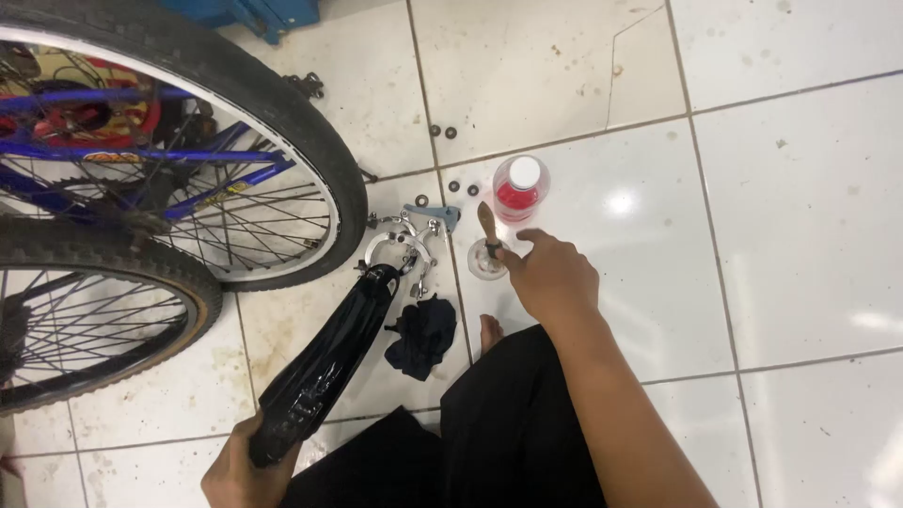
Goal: Clean bicycle components using a brush and a cloth
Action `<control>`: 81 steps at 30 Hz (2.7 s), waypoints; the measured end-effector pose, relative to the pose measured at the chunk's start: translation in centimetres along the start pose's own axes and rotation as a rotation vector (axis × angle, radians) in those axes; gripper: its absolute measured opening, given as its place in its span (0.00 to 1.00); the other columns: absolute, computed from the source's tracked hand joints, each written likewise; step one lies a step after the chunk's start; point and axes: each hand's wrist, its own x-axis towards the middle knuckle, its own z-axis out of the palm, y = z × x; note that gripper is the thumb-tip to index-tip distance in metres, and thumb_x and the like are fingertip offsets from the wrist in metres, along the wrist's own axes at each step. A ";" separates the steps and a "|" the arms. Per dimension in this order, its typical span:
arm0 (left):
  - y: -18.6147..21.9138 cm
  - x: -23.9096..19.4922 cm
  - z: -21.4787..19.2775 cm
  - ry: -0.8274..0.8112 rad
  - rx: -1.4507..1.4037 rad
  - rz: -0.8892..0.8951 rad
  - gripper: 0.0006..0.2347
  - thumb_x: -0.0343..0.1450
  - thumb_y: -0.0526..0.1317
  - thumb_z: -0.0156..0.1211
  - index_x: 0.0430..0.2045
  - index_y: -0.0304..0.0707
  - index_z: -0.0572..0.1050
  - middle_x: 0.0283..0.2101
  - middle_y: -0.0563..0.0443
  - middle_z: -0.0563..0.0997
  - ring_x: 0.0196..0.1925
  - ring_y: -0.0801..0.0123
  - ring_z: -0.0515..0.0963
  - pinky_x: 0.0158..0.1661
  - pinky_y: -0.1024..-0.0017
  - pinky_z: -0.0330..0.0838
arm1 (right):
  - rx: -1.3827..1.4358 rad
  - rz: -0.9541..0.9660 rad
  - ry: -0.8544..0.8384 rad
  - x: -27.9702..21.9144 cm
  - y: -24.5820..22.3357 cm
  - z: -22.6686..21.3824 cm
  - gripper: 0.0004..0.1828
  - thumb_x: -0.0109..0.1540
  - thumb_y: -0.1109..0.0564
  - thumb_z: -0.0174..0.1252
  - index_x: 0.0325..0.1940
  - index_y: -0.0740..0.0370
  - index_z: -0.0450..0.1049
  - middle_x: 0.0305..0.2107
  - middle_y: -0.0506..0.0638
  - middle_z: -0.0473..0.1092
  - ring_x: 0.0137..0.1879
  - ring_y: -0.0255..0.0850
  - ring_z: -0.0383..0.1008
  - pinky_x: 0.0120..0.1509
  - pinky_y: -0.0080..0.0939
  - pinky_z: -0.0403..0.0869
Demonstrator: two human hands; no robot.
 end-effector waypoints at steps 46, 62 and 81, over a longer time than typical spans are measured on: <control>-1.1 -1.7 -5.4 0.119 0.114 0.366 0.13 0.64 0.38 0.67 0.41 0.47 0.75 0.30 0.56 0.77 0.28 0.62 0.80 0.30 0.68 0.76 | -0.084 -1.445 0.423 -12.5 -1.0 23.2 0.22 0.54 0.49 0.71 0.45 0.65 0.77 0.39 0.55 0.69 0.50 0.56 0.73 0.53 0.51 0.75; -0.7 -2.1 -6.0 0.224 0.225 0.564 0.04 0.71 0.34 0.57 0.26 0.46 0.73 0.26 0.57 0.73 0.24 0.67 0.76 0.26 0.74 0.72 | 0.157 -1.856 0.401 -15.7 -1.9 25.9 0.17 0.68 0.59 0.51 0.59 0.70 0.74 0.56 0.68 0.73 0.63 0.61 0.74 0.70 0.64 0.71; -1.2 -2.7 -6.5 0.276 0.100 0.385 0.07 0.65 0.36 0.66 0.35 0.42 0.79 0.26 0.55 0.75 0.22 0.65 0.78 0.27 0.72 0.74 | 0.372 -1.717 0.409 -11.6 -1.2 26.0 0.19 0.61 0.63 0.61 0.53 0.76 0.74 0.56 0.75 0.71 0.63 0.70 0.70 0.70 0.66 0.67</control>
